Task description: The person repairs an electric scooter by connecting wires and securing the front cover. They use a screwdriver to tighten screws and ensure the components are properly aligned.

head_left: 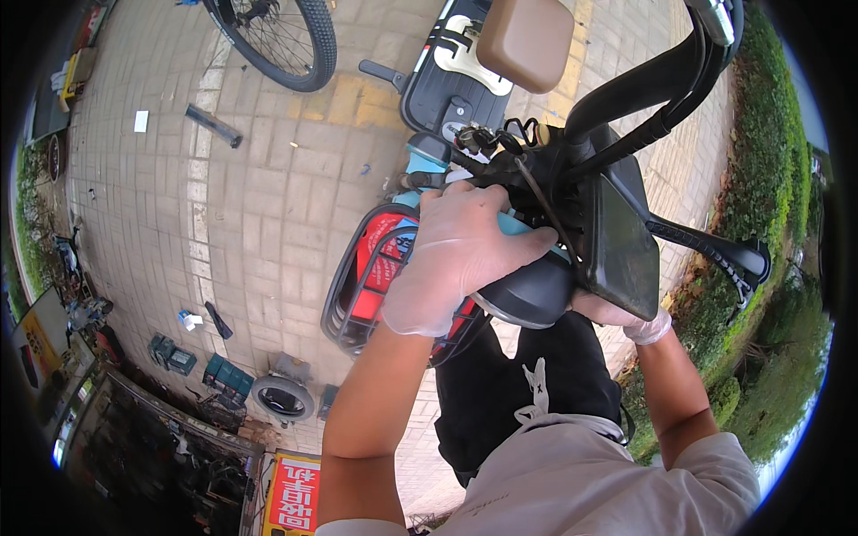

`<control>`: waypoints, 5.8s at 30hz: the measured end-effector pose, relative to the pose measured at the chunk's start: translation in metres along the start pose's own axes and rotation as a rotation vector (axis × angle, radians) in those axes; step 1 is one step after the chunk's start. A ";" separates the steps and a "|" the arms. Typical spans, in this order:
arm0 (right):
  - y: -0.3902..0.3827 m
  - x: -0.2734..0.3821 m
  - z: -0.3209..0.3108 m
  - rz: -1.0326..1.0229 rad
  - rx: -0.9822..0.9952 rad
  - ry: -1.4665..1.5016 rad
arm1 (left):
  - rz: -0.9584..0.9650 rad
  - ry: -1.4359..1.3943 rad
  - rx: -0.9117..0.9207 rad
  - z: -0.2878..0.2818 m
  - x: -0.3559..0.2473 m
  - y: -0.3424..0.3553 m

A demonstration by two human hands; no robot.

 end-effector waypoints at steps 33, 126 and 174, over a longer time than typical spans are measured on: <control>-0.059 0.018 0.047 0.431 -0.050 0.962 | -0.229 -1.456 -0.417 0.085 0.009 -0.082; -0.059 0.154 -0.026 -0.115 0.097 -0.269 | -1.291 -0.806 -1.398 0.228 0.200 -0.239; -0.133 -0.208 0.138 0.619 0.191 -0.088 | -0.677 -1.377 -0.433 0.140 0.031 -0.052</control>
Point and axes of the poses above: each hand's wrist, its own y-axis towards the middle knuckle, its own z-axis out of the palm, x = y × z, the point moved 2 cm from there along y, towards the middle knuckle, and after that the axes turned 3 degrees about y, right-handed, at the moved point
